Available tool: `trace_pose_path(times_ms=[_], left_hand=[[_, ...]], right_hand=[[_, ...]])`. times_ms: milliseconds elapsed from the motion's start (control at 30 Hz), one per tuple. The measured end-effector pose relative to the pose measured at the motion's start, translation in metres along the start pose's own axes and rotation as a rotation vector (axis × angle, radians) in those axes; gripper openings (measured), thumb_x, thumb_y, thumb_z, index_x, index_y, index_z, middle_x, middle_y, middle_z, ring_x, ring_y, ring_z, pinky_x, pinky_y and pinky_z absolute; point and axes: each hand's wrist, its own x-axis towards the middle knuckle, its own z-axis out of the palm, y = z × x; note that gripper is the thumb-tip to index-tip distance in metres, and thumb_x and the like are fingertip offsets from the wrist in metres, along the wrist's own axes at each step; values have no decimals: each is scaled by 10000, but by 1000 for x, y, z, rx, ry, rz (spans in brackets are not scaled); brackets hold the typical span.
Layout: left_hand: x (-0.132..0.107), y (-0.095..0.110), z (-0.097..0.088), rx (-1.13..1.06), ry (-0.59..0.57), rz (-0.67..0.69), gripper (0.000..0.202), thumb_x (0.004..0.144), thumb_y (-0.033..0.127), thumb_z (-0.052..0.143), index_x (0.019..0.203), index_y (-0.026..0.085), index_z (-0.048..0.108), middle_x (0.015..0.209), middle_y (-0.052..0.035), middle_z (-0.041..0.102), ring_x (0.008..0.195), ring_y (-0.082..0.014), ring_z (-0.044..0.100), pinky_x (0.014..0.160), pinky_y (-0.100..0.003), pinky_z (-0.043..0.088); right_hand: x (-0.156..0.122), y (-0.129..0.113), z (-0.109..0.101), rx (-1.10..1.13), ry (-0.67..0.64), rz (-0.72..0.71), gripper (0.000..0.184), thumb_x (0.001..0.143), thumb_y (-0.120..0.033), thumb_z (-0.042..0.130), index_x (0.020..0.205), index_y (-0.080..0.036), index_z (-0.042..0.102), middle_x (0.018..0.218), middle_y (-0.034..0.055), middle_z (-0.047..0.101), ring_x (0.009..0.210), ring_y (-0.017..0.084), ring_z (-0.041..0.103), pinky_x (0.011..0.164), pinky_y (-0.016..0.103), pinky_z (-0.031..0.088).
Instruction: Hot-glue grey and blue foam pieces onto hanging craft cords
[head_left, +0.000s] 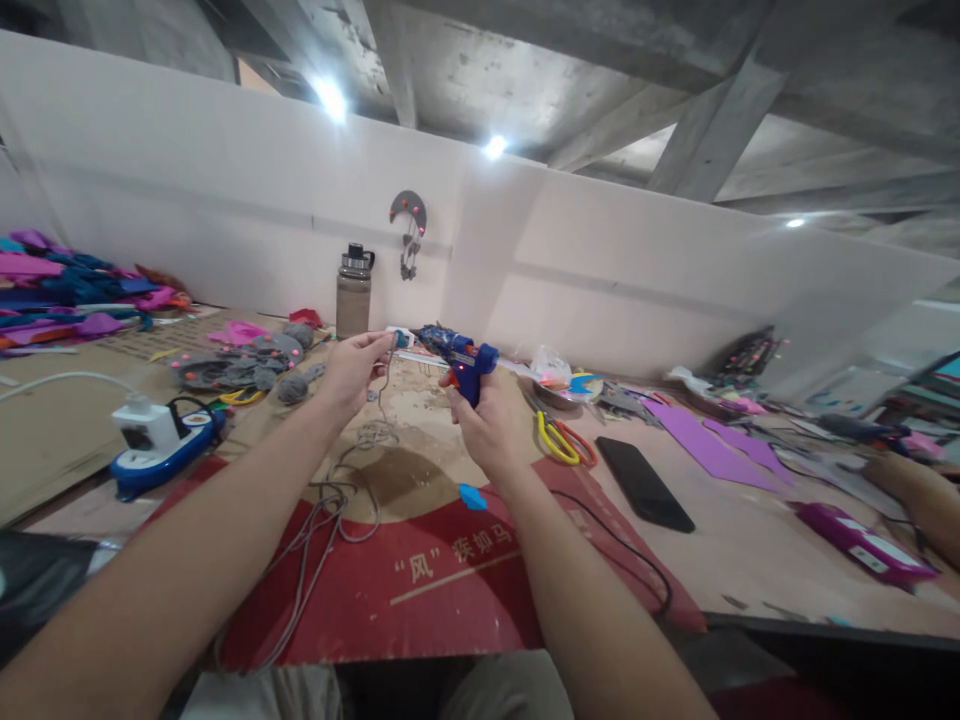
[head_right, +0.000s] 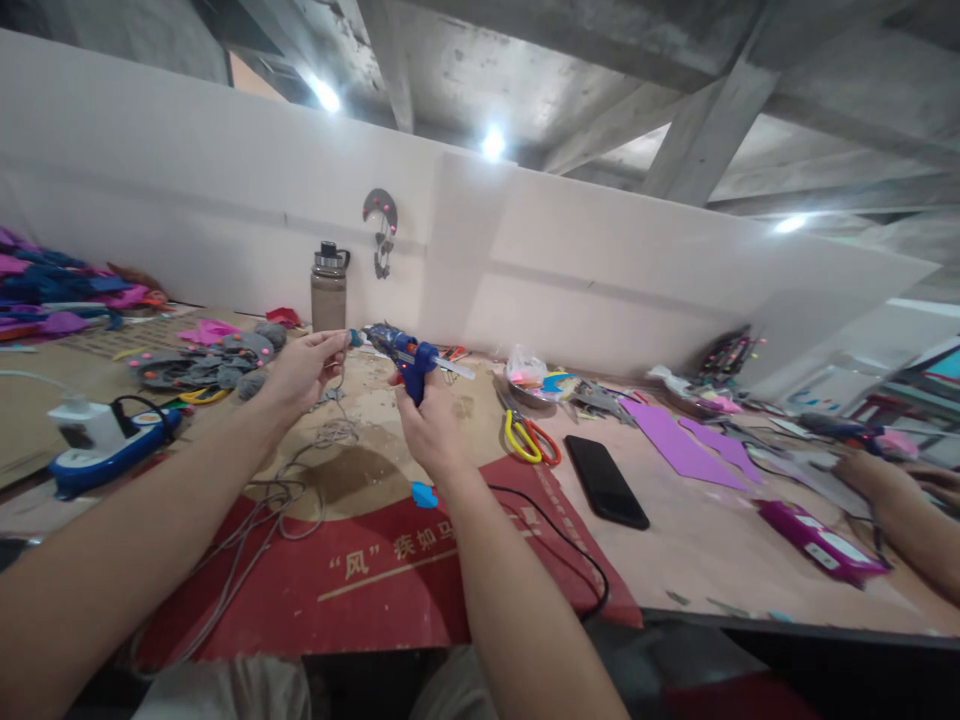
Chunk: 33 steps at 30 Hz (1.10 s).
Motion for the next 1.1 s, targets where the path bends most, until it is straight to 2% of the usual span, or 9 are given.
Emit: trace_pose_path(times_ms=[200,433,833,1100], left_hand=[[-2,1,2,13,1,-4,298,558,346,777,727,129,661,547,20,535,466,-48,428,428,-172,323],[-5,3,6,42,9,18,258,564,315,764,700,123,658,562,17,533,482,-48,427,445,-177,314],[-5,0,8,162,22,136,203,595,302,719,689,127,674,536,10,537,462,-63,397,446,-207,289],[-5,-2,7,180,6,162,195,629,312,700,687,129,670,534,18,523,467,-61,395,453,-206,285]], right_hand=[[-2,-1,-1,-85,-25,-59,188,845,-269,432,1002,-198,508,911,42,598,742,156,557,683,273,442],[-2,-5,-1,-134,-20,-55,182,833,-246,439,992,-199,515,914,51,612,772,177,568,715,292,442],[-2,-6,1,-206,0,-65,207,838,-266,439,1018,-188,508,990,94,618,890,213,576,812,336,439],[-2,-6,2,-223,-10,-63,221,842,-274,446,1034,-189,514,1005,105,623,906,227,580,809,347,446]])
